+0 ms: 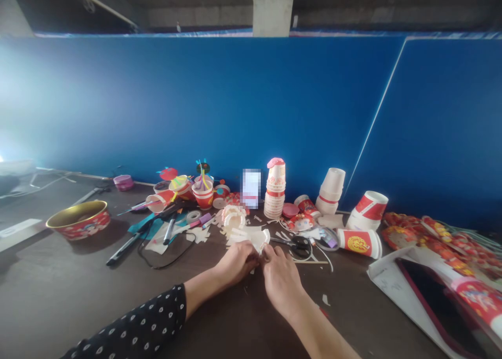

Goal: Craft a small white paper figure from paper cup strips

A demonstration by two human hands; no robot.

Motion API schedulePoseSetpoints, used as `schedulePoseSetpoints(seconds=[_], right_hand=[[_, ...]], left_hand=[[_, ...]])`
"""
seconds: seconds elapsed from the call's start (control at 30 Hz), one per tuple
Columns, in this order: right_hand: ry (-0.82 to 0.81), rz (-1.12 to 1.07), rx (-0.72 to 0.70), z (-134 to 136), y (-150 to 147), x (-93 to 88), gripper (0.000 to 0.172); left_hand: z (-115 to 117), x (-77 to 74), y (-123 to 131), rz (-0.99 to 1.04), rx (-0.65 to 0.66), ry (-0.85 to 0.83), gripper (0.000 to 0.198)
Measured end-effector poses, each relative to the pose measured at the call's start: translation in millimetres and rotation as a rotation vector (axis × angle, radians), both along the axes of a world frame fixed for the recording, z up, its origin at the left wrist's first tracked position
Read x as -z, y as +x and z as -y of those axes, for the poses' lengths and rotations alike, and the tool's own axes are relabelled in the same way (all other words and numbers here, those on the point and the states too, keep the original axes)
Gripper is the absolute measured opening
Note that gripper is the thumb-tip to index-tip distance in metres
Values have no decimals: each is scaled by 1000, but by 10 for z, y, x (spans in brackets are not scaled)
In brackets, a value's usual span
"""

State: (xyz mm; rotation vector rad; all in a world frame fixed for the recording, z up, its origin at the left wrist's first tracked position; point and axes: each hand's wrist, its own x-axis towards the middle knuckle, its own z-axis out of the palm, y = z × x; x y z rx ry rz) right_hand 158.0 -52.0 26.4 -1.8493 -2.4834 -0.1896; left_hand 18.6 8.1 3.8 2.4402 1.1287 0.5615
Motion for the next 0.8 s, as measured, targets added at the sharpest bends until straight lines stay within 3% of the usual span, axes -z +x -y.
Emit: schedulePoseSetpoints(seconds=[0.53, 0.8], right_hand=[[-27, -224, -76, 15, 139, 56, 40], [-35, -67, -46, 97, 12, -1, 39]], left_hand=[[-52, 94, 48, -73, 84, 157, 16], [-96, 160, 67, -124, 77, 230, 19]])
